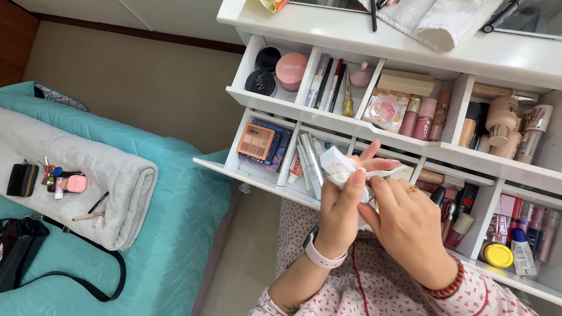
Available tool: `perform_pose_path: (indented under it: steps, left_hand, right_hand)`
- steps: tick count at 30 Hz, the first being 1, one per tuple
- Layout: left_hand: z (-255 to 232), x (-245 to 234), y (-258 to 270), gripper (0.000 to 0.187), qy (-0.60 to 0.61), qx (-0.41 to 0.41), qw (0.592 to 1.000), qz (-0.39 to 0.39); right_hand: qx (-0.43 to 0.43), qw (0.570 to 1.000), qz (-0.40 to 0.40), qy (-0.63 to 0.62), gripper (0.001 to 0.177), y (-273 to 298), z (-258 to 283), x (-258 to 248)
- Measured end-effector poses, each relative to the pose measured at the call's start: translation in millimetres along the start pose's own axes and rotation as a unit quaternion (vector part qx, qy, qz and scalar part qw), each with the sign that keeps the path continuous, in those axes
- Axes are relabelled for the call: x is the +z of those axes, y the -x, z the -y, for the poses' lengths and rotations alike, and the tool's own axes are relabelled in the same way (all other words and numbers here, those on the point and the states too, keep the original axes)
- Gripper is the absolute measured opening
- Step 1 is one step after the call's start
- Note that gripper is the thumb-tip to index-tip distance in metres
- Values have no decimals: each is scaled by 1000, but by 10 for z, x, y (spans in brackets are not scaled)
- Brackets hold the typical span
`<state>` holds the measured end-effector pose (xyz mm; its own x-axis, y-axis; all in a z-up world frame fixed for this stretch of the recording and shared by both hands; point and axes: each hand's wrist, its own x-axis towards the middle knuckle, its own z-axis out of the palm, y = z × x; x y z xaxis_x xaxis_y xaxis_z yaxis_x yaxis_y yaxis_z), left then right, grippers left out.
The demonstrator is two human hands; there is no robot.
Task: The person sits on the floor in front of a white vanity and organizes cosmetics. They open drawers, pick up various items like lip gloss and brushes, wipe a tube with a tissue, and place items back into compartments. They also fold a towel with brushes and store it in a lower drawer.
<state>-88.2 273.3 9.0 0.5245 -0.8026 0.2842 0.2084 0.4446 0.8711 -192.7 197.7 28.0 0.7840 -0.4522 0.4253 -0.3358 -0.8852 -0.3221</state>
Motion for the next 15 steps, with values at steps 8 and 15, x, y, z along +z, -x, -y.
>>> perform_pose_path:
  steps: [8, 15]
  left_hand:
    - [-225, -389, -264, 23, 141, 36, 960, -237]
    - [-404, -839, -1033, 24, -71, 139, 967, -200]
  right_hand:
    - [-42, 999, 32, -3, 39, 172, -51, 27]
    - [275, 894, 89, -342, 30, 708, -1204, 54]
